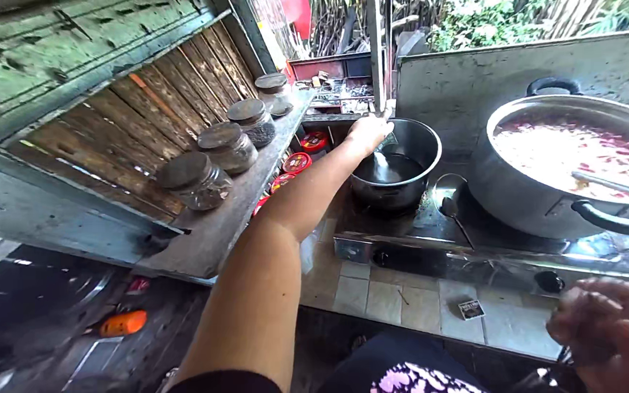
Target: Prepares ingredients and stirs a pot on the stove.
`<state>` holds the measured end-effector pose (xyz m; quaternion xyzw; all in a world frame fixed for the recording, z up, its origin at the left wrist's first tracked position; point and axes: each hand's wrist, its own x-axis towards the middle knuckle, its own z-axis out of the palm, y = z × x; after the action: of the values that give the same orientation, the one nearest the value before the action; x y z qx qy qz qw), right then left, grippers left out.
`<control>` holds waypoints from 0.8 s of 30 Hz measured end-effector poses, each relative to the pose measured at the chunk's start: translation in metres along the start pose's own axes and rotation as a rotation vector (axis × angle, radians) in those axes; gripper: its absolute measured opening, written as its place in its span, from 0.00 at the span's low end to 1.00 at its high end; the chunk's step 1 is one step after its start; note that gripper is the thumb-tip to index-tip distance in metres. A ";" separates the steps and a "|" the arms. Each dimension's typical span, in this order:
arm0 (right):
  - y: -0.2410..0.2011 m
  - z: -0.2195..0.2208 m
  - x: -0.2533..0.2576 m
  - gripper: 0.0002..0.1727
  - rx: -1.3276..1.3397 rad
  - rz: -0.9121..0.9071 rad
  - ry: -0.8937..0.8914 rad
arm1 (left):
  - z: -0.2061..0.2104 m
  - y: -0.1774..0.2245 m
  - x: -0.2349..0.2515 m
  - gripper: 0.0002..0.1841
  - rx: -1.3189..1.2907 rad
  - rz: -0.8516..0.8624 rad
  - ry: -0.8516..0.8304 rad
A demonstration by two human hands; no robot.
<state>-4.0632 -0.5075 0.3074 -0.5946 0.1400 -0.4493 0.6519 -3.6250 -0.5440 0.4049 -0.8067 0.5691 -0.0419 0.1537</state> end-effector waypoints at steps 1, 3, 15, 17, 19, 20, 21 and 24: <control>-0.004 0.000 0.010 0.21 0.015 -0.054 -0.038 | 0.000 0.004 0.001 0.29 -0.033 -0.015 -0.011; -0.014 0.004 0.025 0.23 0.026 -0.125 -0.109 | 0.001 0.014 -0.001 0.30 -0.129 -0.044 -0.079; 0.004 0.009 0.055 0.22 0.035 -0.099 -0.328 | 0.017 0.010 0.019 0.43 -0.189 -0.086 -0.255; 0.004 0.009 0.060 0.21 0.066 -0.119 -0.326 | 0.021 0.010 0.019 0.43 -0.204 -0.091 -0.279; -0.002 0.012 0.066 0.22 0.145 -0.175 -0.308 | 0.021 0.010 0.017 0.44 -0.245 -0.125 -0.283; -0.005 0.015 0.067 0.22 0.194 -0.213 -0.297 | 0.020 0.010 0.017 0.44 -0.262 -0.139 -0.281; -0.008 0.019 0.068 0.23 0.250 -0.246 -0.288 | 0.019 0.011 0.017 0.45 -0.279 -0.150 -0.279; -0.014 0.030 0.067 0.22 0.406 -0.301 -0.246 | 0.023 0.000 0.015 0.42 -0.394 -0.183 -0.214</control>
<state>-4.0105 -0.5365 0.3514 -0.5161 -0.1233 -0.4843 0.6956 -3.6141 -0.5538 0.3816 -0.8691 0.4713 0.1420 0.0482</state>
